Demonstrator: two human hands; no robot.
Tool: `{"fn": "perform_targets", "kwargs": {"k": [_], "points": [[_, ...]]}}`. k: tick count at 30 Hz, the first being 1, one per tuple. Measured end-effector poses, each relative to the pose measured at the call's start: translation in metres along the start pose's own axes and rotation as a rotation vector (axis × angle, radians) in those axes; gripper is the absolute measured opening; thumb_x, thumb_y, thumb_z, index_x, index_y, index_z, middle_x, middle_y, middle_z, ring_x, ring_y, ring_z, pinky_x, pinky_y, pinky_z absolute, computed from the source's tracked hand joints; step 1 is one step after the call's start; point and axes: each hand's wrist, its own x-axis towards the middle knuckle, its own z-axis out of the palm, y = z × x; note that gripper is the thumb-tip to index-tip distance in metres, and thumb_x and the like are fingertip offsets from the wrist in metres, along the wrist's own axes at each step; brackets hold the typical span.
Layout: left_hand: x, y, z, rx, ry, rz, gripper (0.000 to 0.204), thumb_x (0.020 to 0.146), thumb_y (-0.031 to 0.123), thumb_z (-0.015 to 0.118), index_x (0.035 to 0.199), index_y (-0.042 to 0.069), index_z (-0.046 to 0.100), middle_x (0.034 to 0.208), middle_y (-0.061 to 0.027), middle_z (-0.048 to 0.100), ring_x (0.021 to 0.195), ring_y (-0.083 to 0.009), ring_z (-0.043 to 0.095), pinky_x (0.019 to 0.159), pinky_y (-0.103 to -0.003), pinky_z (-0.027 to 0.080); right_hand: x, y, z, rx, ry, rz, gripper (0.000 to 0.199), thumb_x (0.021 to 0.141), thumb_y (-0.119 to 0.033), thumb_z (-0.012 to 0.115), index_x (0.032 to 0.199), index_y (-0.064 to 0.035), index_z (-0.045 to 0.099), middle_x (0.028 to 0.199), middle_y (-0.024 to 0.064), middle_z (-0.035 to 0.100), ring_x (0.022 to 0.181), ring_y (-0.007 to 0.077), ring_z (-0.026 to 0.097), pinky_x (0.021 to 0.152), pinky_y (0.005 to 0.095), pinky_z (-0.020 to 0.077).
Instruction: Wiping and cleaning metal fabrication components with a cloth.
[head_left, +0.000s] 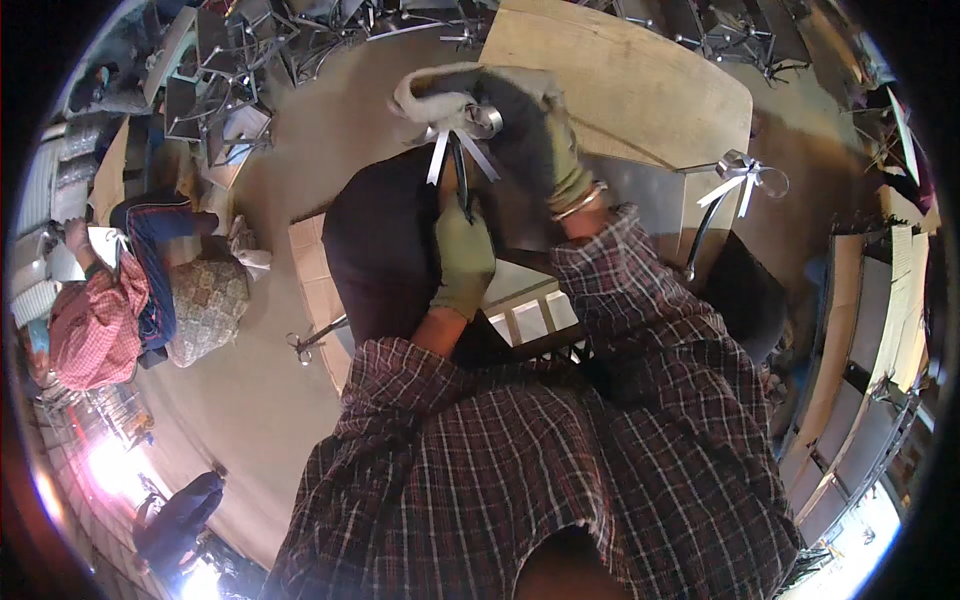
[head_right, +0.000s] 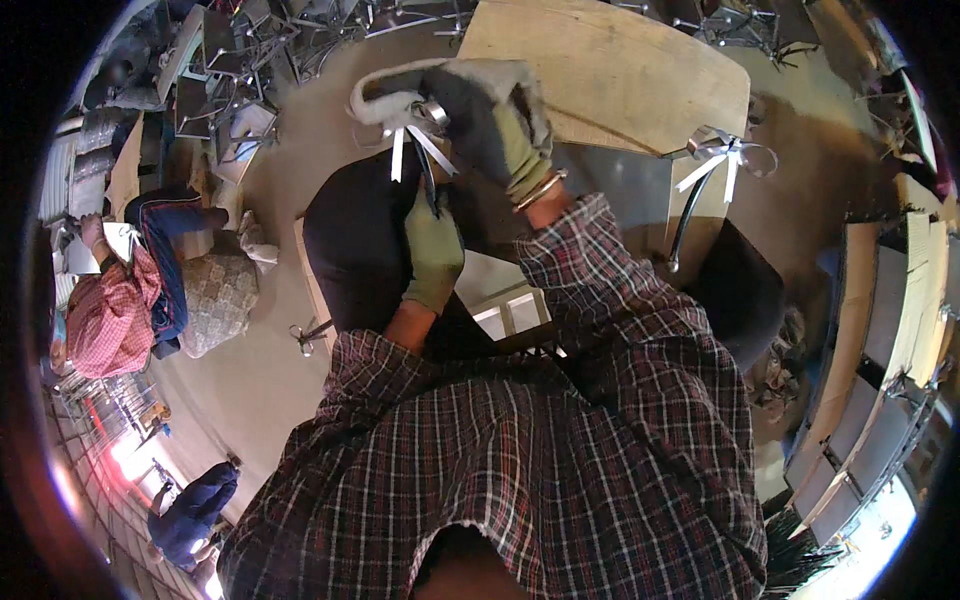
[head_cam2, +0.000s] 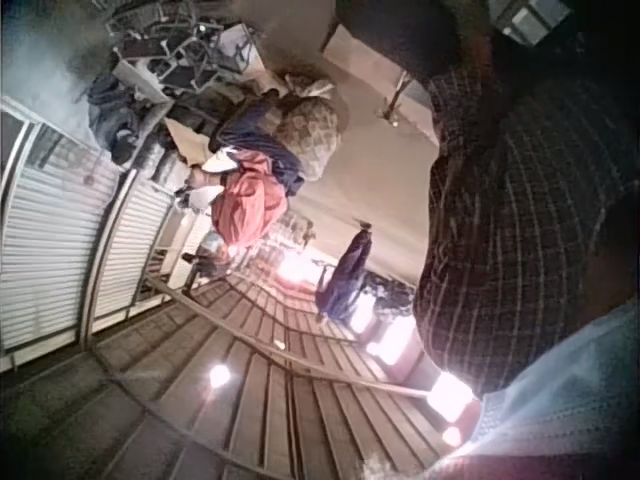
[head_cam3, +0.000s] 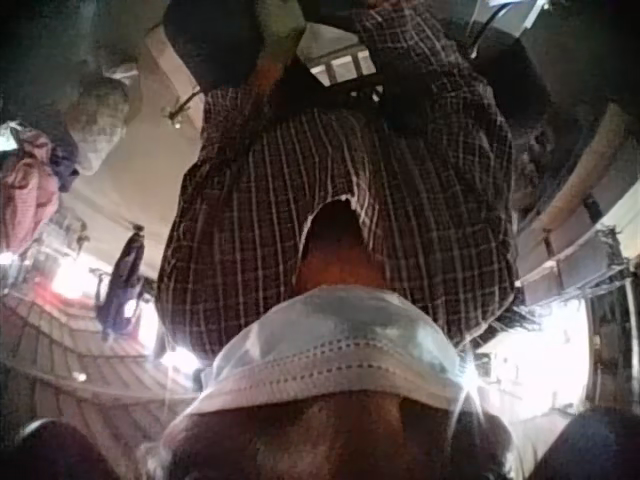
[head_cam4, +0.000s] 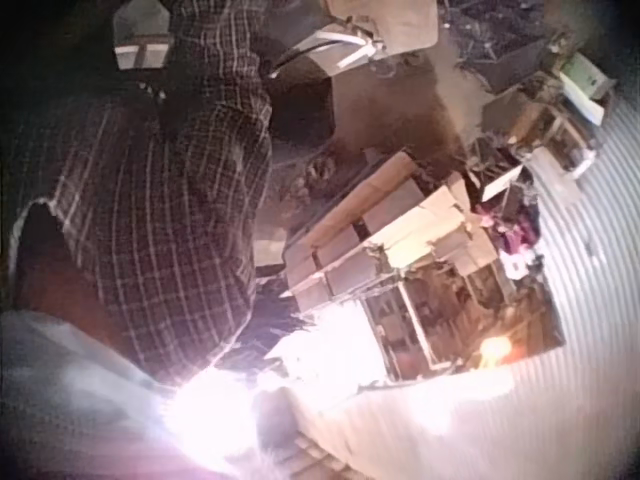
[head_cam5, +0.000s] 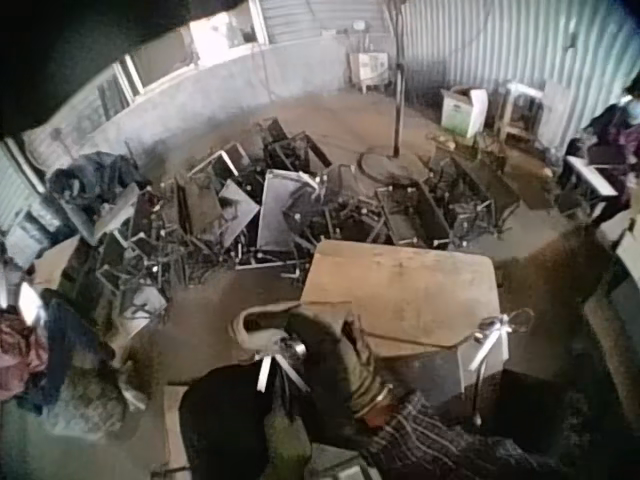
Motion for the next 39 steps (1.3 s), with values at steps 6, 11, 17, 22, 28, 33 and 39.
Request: {"fn": "perform_targets", "kwargs": {"k": [6, 11, 17, 22, 28, 33, 39], "points": [[0.010, -0.005, 0.000, 0.004, -0.072, -0.078, 0.029, 0.092, 0.005, 0.047, 0.119, -0.005, 0.050, 0.076, -0.0155, 0.059, 0.056, -0.0193, 0.051, 0.054, -0.035, 0.041, -0.003, 0.038, 0.000, 0.155, -0.002, 0.213, 0.050, 0.082, -0.005, 0.056, 0.131, -0.0012, 0.046, 0.126, 0.0163, 0.053, 0.116, 0.0276, 0.051, 0.100, 0.0341, 0.0386], [0.006, 0.001, 0.019, 0.018, -0.126, 0.048, 0.030, 0.092, 0.005, 0.046, 0.120, -0.004, 0.051, 0.076, -0.0172, 0.061, 0.062, -0.0308, 0.056, 0.055, -0.037, 0.040, -0.052, 0.103, -0.022, -0.782, 0.117, -0.077, 0.046, 0.084, -0.012, 0.055, 0.127, 0.0006, 0.046, 0.121, 0.0179, 0.054, 0.112, 0.0294, 0.052, 0.094, 0.0338, 0.0417], [0.006, -0.001, 0.009, -0.037, -0.127, -0.079, 0.030, 0.092, 0.007, 0.048, 0.120, -0.006, 0.051, 0.072, -0.0140, 0.059, 0.059, -0.0244, 0.052, 0.056, -0.034, 0.041, 0.003, 0.001, -0.015, -0.322, -0.063, 0.149, 0.038, 0.087, -0.014, 0.056, 0.123, -0.0006, 0.050, 0.122, 0.0161, 0.053, 0.113, 0.0272, 0.050, 0.094, 0.0360, 0.0408], [0.002, 0.006, 0.011, -0.042, -0.146, -0.071, 0.016, 0.090, 0.008, 0.048, 0.099, -0.005, 0.052, 0.085, -0.0277, 0.055, 0.078, -0.0465, 0.052, 0.068, -0.051, 0.038, -0.037, 0.087, -0.016, -0.286, 0.022, 0.354, 0.040, 0.090, -0.013, 0.051, 0.128, -0.0024, 0.047, 0.127, 0.0129, 0.052, 0.115, 0.0225, 0.050, 0.098, 0.0341, 0.0396], [0.005, 0.001, 0.000, 0.047, -0.027, 0.229, 0.029, 0.093, 0.011, 0.047, 0.115, -0.007, 0.051, 0.072, -0.0209, 0.054, 0.062, -0.0341, 0.053, 0.057, -0.041, 0.040, -0.006, 0.049, -0.035, -0.688, -0.283, 0.050, 0.044, 0.086, -0.006, 0.056, 0.128, -0.0003, 0.045, 0.124, 0.0132, 0.053, 0.113, 0.0242, 0.053, 0.102, 0.0364, 0.0383], [0.006, 0.022, 0.010, -0.006, -0.158, 0.046, 0.032, 0.091, 0.009, 0.046, 0.119, -0.008, 0.049, 0.079, -0.0242, 0.057, 0.071, -0.0420, 0.054, 0.062, -0.045, 0.041, -0.038, 0.087, -0.025, -1.038, -0.023, -0.060, 0.030, 0.089, -0.015, 0.049, 0.113, 0.0028, 0.055, 0.102, 0.0204, 0.059, 0.097, 0.0278, 0.058, 0.082, 0.0354, 0.0469], [0.010, 0.037, -0.006, -0.046, -0.238, -0.178, 0.030, 0.091, 0.004, 0.045, 0.119, -0.007, 0.050, 0.089, -0.0231, 0.062, 0.076, -0.0387, 0.060, 0.064, -0.041, 0.045, -0.028, 0.057, -0.024, -0.644, -0.008, -0.015, 0.046, 0.086, -0.010, 0.054, 0.128, 0.0030, 0.042, 0.121, 0.0182, 0.055, 0.107, 0.0273, 0.055, 0.090, 0.0338, 0.0436]]}}
